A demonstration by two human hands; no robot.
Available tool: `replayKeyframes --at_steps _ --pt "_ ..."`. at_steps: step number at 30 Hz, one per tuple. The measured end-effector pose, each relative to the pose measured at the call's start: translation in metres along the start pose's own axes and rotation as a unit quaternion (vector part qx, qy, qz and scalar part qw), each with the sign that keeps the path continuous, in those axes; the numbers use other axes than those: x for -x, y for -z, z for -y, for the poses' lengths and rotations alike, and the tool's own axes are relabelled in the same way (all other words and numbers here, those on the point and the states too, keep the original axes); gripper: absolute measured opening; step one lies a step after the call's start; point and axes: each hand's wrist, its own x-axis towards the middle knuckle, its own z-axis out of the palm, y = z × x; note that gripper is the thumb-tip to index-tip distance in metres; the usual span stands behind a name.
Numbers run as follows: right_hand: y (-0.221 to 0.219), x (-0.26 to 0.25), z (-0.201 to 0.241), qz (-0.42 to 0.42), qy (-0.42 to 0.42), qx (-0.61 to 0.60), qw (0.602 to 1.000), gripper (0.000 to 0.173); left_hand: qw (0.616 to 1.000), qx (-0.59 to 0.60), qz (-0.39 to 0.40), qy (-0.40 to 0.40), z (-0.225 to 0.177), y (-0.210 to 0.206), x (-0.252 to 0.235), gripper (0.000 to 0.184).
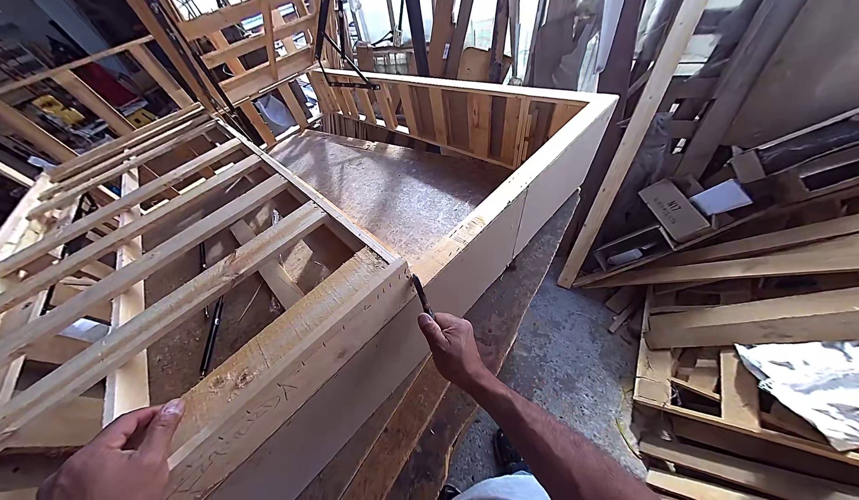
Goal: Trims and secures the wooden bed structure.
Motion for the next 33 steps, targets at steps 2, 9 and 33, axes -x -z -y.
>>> replayKeyframes --at_steps 2,9,33 --pt "0.01 0.0 0.002 0.106 -0.081 -0.252 0.958 0.045 1.0 -0.003 -0.001 -0.003 0.001 0.001 0.0 0.049" --pt "0.007 0.02 0.016 0.203 -0.216 -0.689 0.661 0.05 1.0 0.007 0.001 -0.005 -0.002 0.002 0.002 0.048" --pt "0.014 0.012 0.007 0.193 -0.194 -0.572 0.773 0.048 1.0 0.008 0.009 -0.018 0.0 0.002 -0.001 0.045"
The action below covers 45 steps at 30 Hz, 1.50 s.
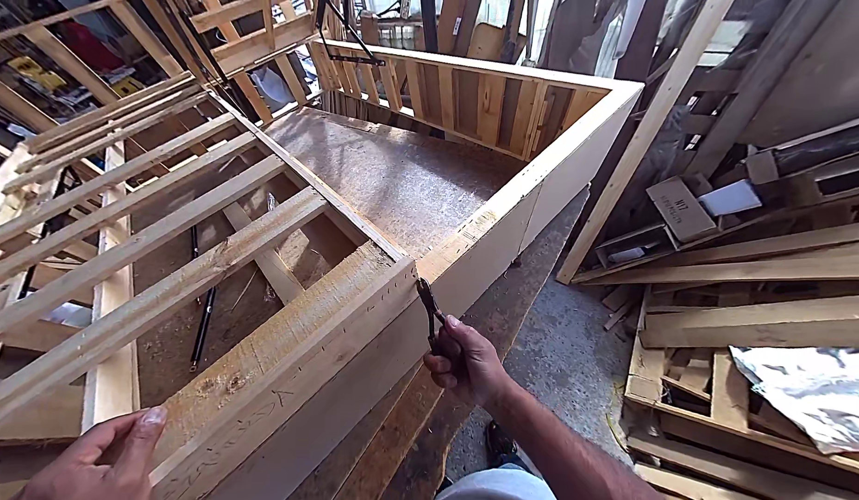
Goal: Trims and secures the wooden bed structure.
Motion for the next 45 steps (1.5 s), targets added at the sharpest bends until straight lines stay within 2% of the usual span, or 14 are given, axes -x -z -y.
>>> replayKeyframes --at_steps 3,6,7,13,15,16,19,20,22,24,26,30,35,45 --pt "0.007 -0.007 -0.001 -0.093 0.132 0.364 0.917 0.048 1.0 0.005 -0.005 -0.002 -0.002 0.001 -0.001 0.045" --pt "0.016 -0.019 -0.012 -0.213 0.305 0.661 0.652 0.053 1.0 0.008 0.0 0.002 -0.001 0.0 -0.001 0.045" --pt "0.02 -0.025 -0.017 -0.233 0.34 0.687 0.599 0.052 1.0 0.009 0.001 0.001 -0.001 0.0 0.0 0.045" --pt "0.046 -0.053 -0.036 -0.265 0.446 0.708 0.479 0.047 1.0 0.0 0.006 0.003 -0.002 0.0 0.002 0.046" --pt "0.044 -0.051 -0.031 -0.243 0.439 0.692 0.519 0.047 1.0 -0.001 0.005 0.003 -0.002 0.0 0.002 0.046" --pt "0.039 -0.046 -0.029 -0.222 0.408 0.659 0.591 0.049 1.0 -0.003 0.006 0.003 -0.001 0.0 0.002 0.046" --pt "0.018 -0.011 -0.02 -0.079 0.186 0.354 0.913 0.048 1.0 -0.007 0.005 0.005 -0.001 0.001 0.003 0.048" --pt "0.013 0.008 -0.021 -0.009 0.132 0.267 0.955 0.049 1.0 -0.007 0.006 0.008 -0.003 0.001 0.004 0.048" --pt "0.012 0.045 -0.032 0.099 0.112 0.3 0.942 0.05 1.0 -0.003 0.005 0.009 -0.004 0.002 0.004 0.048" --pt "0.02 0.065 -0.045 0.105 0.181 0.493 0.844 0.054 1.0 0.001 0.002 0.013 -0.005 0.0 0.002 0.048" --pt "0.03 0.068 -0.049 -0.003 0.171 0.626 0.761 0.056 1.0 0.004 0.012 0.017 -0.003 -0.001 0.004 0.048" --pt "0.026 0.025 -0.014 -0.211 0.138 0.672 0.697 0.059 1.0 0.003 0.007 0.006 -0.002 -0.002 0.0 0.047" --pt "0.014 -0.009 0.014 -0.227 0.137 0.653 0.71 0.057 1.0 0.008 0.001 0.0 0.0 -0.003 -0.002 0.046" --pt "0.014 -0.004 0.064 -0.096 -0.006 0.548 0.831 0.052 1.0 -0.011 0.01 0.008 -0.001 0.001 -0.001 0.048"
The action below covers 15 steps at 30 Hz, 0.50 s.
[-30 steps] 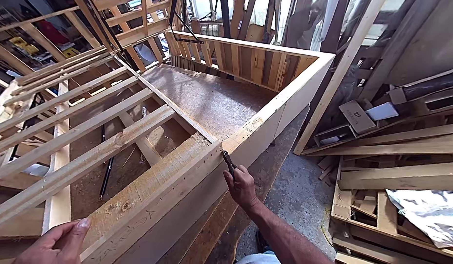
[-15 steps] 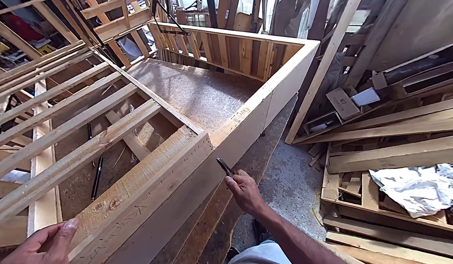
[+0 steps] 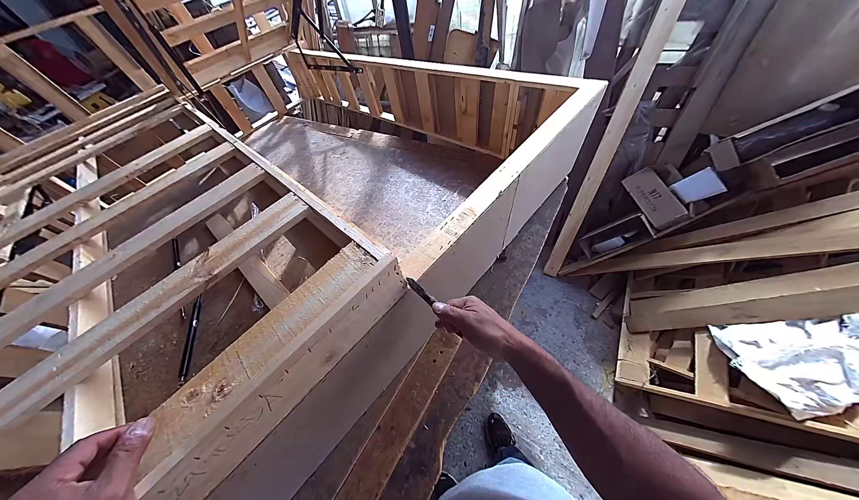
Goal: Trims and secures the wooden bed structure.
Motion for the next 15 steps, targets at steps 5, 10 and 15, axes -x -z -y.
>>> replayKeyframes --at_steps 5,10,15 --pt "0.02 -0.007 0.037 0.054 -0.021 0.135 0.989 0.057 1.0 0.004 0.002 0.001 -0.001 0.0 0.0 0.046" --pt "0.0 0.007 0.035 0.016 -0.046 0.064 0.997 0.057 1.0 -0.006 -0.009 0.006 0.001 0.001 0.0 0.046" --pt "-0.099 0.014 -0.002 -0.177 -0.003 -0.152 0.972 0.049 1.0 0.005 -0.016 0.013 -0.003 0.0 0.002 0.046"
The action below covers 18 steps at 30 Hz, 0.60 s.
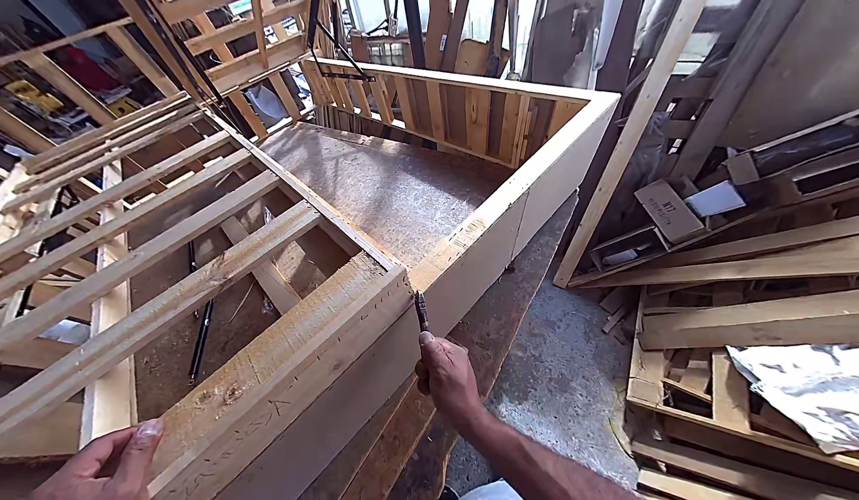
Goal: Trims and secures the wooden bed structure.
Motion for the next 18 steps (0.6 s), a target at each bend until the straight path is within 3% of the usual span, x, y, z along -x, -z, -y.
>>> replayKeyframes --at_steps 4,8,14,18 --pt "0.009 -0.013 -0.026 -0.065 0.135 0.157 0.976 0.052 1.0 0.004 -0.002 -0.015 0.004 0.001 -0.001 0.045" --pt "-0.006 -0.026 -0.045 -0.129 0.226 0.191 0.947 0.057 1.0 0.004 0.013 -0.015 0.002 0.001 -0.003 0.045" --pt "-0.046 -0.035 -0.059 -0.223 0.248 0.223 0.916 0.048 1.0 -0.014 0.015 -0.017 -0.002 0.001 -0.001 0.045" --pt "-0.039 -0.034 -0.055 -0.237 0.282 0.221 0.903 0.047 1.0 -0.012 0.009 -0.026 0.0 0.0 -0.003 0.045"
